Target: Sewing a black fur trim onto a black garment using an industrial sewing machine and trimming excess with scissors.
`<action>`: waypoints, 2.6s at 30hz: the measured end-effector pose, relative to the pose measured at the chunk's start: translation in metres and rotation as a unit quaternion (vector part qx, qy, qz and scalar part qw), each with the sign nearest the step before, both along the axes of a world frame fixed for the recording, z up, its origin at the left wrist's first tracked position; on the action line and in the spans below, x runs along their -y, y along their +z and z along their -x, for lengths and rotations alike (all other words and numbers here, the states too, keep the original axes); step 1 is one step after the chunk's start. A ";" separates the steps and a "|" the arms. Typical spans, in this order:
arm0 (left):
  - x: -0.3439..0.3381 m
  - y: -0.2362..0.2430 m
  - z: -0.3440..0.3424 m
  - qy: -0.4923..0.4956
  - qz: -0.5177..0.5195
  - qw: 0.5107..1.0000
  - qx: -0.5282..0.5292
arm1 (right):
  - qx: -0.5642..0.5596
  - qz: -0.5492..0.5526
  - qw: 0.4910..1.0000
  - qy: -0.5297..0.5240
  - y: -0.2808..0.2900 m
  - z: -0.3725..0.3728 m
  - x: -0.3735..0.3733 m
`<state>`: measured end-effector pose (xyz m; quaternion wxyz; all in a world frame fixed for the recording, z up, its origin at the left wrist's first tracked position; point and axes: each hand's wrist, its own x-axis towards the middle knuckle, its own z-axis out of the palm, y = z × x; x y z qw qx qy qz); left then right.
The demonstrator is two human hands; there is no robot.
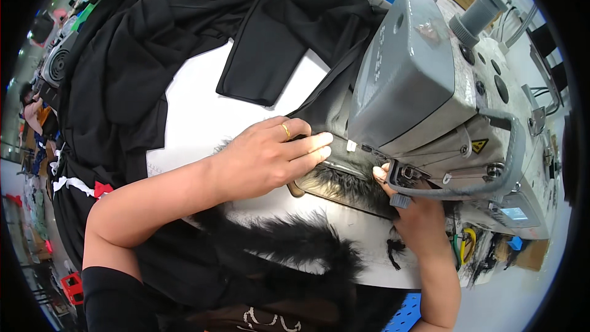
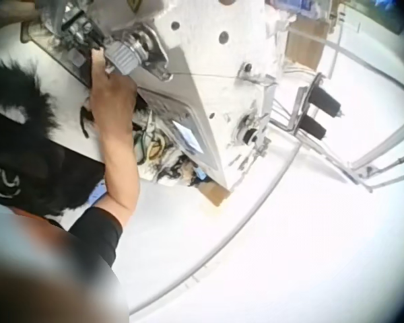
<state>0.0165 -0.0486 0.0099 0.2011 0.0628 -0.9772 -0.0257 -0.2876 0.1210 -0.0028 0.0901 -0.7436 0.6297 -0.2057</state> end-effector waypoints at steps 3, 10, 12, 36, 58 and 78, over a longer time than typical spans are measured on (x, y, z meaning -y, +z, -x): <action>0.003 -0.002 0.001 -0.003 0.000 1.000 0.003 | -0.120 0.018 0.993 -0.009 0.005 0.003 -0.008; 0.009 0.001 0.011 -0.015 0.010 1.000 0.015 | -0.131 0.003 0.989 -0.066 -0.006 0.019 -0.013; 0.011 0.002 0.013 -0.017 0.009 1.000 0.017 | -0.172 0.006 0.983 -0.067 -0.003 0.023 -0.015; 0.013 -0.007 0.021 0.002 -0.014 0.999 -0.035 | -0.268 -0.237 0.931 -0.067 0.027 -0.006 0.004; -0.005 0.000 0.010 -0.002 0.016 0.998 -0.056 | -0.242 -0.005 0.970 -0.024 0.028 -0.005 -0.018; 0.000 0.006 0.005 0.031 0.001 0.997 -0.064 | -0.128 -0.018 0.991 0.034 0.019 -0.029 0.012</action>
